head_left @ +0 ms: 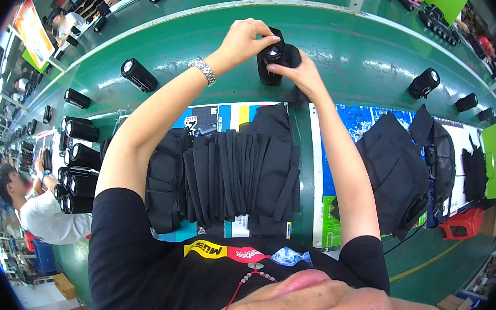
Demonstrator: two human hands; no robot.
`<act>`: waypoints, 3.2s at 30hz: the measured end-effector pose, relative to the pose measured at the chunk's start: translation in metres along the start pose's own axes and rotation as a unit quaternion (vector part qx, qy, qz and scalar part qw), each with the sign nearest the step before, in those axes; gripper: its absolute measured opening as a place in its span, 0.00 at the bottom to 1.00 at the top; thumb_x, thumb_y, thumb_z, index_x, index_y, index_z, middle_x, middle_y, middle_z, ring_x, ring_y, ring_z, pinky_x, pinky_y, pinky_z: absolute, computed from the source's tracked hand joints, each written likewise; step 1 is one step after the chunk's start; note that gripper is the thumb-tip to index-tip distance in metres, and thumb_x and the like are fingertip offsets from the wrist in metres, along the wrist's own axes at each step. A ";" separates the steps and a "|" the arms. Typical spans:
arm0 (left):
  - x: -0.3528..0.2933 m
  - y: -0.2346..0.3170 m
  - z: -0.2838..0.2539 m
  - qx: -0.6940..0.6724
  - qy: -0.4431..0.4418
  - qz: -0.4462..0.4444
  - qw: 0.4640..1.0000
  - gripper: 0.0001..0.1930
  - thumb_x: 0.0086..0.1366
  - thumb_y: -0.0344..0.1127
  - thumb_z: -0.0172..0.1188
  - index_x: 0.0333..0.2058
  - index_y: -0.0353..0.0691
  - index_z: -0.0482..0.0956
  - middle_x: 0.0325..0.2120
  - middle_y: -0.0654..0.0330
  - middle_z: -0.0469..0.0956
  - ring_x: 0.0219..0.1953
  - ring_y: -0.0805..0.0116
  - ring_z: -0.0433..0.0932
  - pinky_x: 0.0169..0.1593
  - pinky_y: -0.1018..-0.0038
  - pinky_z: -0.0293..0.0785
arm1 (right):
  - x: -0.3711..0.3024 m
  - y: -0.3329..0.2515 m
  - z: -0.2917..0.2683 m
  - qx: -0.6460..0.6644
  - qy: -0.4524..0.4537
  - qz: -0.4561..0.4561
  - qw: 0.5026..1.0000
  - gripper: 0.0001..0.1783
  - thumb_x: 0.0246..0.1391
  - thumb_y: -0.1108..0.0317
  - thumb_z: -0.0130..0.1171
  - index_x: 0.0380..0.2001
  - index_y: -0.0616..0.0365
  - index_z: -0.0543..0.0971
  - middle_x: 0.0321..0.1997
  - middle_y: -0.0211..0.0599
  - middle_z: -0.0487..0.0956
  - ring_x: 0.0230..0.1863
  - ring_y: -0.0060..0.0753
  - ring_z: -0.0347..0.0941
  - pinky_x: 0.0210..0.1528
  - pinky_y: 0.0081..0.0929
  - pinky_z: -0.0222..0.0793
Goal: The person places black fabric components onto a series of cylindrical electronic housings by hand, fitting the fabric over the top and sides of each unit on the assembly line.
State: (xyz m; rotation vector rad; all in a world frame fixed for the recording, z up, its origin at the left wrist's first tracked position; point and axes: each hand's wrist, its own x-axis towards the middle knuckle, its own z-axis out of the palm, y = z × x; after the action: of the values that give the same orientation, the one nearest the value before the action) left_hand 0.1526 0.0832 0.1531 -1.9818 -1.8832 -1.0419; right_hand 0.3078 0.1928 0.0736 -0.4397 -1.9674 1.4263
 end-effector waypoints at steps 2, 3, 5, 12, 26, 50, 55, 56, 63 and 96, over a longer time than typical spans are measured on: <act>-0.006 0.000 -0.002 -0.012 -0.002 0.034 0.999 0.12 0.54 0.40 0.64 0.26 0.36 0.84 0.29 0.53 0.81 0.34 0.56 0.79 0.41 0.67 0.74 | -0.010 -0.014 -0.020 0.019 -0.048 0.016 0.999 0.31 0.33 0.64 0.75 0.43 0.64 0.78 0.39 0.37 0.81 0.40 0.26 0.76 0.47 0.26 0.69; 0.000 0.015 0.007 -0.022 0.012 0.060 0.998 0.12 0.55 0.42 0.64 0.28 0.37 0.84 0.31 0.54 0.81 0.36 0.59 0.79 0.42 0.69 0.74 | -0.010 0.004 -0.050 -0.017 -0.025 0.068 0.997 0.26 0.35 0.67 0.72 0.41 0.63 0.78 0.36 0.35 0.81 0.36 0.24 0.76 0.43 0.25 0.70; 0.005 0.012 0.014 -0.104 0.092 0.007 0.990 0.13 0.56 0.42 0.63 0.30 0.37 0.84 0.32 0.56 0.81 0.36 0.62 0.79 0.43 0.70 0.73 | -0.005 0.021 -0.075 -0.004 0.069 0.065 0.995 0.16 0.43 0.71 0.65 0.39 0.63 0.79 0.33 0.35 0.82 0.27 0.22 0.74 0.34 0.23 0.70; 0.002 -0.027 0.070 -0.568 0.210 -0.425 0.672 0.27 0.70 0.55 0.41 0.46 0.33 0.74 0.40 0.55 0.79 0.41 0.66 0.77 0.49 0.72 0.70 | 0.062 0.019 -0.028 0.050 0.173 0.098 0.979 0.16 0.49 0.57 0.64 0.36 0.58 0.79 0.28 0.33 0.80 0.20 0.19 0.66 0.24 0.22 0.63; -0.022 0.003 0.159 -0.548 0.302 -0.385 0.678 0.26 0.69 0.48 0.40 0.29 0.32 0.79 0.25 0.61 0.78 0.28 0.73 0.74 0.39 0.76 0.69 | 0.063 0.097 0.004 0.292 0.201 0.129 0.926 0.10 0.46 0.69 0.65 0.31 0.64 0.80 0.27 0.29 0.78 0.25 0.20 0.72 0.28 0.20 0.67; -0.073 0.088 -0.045 -0.146 0.159 -0.072 0.974 0.16 0.55 0.39 0.67 0.38 0.34 0.79 0.31 0.62 0.78 0.34 0.78 0.75 0.37 0.78 0.73 | -0.049 -0.126 0.033 0.486 -0.036 0.150 0.860 0.16 0.58 0.61 0.56 0.43 0.64 0.74 0.41 0.42 0.78 0.43 0.35 0.76 0.47 0.31 0.74; -0.104 0.075 -0.093 -0.470 0.192 -0.258 0.822 0.10 0.63 0.36 0.59 0.37 0.35 0.78 0.30 0.66 0.79 0.32 0.82 0.75 0.37 0.81 0.71 | -0.071 -0.136 0.059 0.387 -0.048 0.147 0.909 0.17 0.50 0.76 0.58 0.45 0.67 0.74 0.41 0.40 0.78 0.40 0.34 0.76 0.45 0.26 0.73; -0.112 0.075 -0.103 -0.504 0.191 -0.268 0.799 0.10 0.64 0.38 0.58 0.37 0.36 0.79 0.30 0.66 0.79 0.32 0.81 0.76 0.38 0.82 0.71 | -0.073 -0.134 0.061 0.387 -0.052 0.144 0.909 0.17 0.50 0.76 0.58 0.45 0.67 0.74 0.41 0.40 0.78 0.40 0.34 0.76 0.45 0.26 0.73; -0.138 0.088 -0.108 -0.675 0.148 -0.251 0.678 0.11 0.66 0.38 0.54 0.41 0.36 0.76 0.32 0.62 0.80 0.36 0.76 0.79 0.41 0.77 0.76 | -0.060 -0.101 0.093 0.586 -0.128 0.181 0.779 0.13 0.59 0.65 0.49 0.40 0.64 0.72 0.40 0.43 0.76 0.29 0.26 0.70 0.27 0.19 0.67; -0.194 -0.083 -0.122 -0.363 0.082 -0.363 0.854 0.07 0.60 0.30 0.56 0.37 0.37 0.78 0.29 0.64 0.76 0.33 0.78 0.73 0.36 0.80 0.68 | 0.021 -0.066 0.197 0.063 -0.002 0.035 0.997 0.16 0.42 0.74 0.57 0.38 0.65 0.78 0.32 0.39 0.80 0.33 0.32 0.76 0.38 0.27 0.69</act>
State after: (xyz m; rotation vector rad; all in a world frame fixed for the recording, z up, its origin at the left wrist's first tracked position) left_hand 0.0467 -0.1293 0.0971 -1.3067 -2.4207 -2.3281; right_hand 0.1657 0.0427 0.1044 -0.4526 -1.8696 1.5860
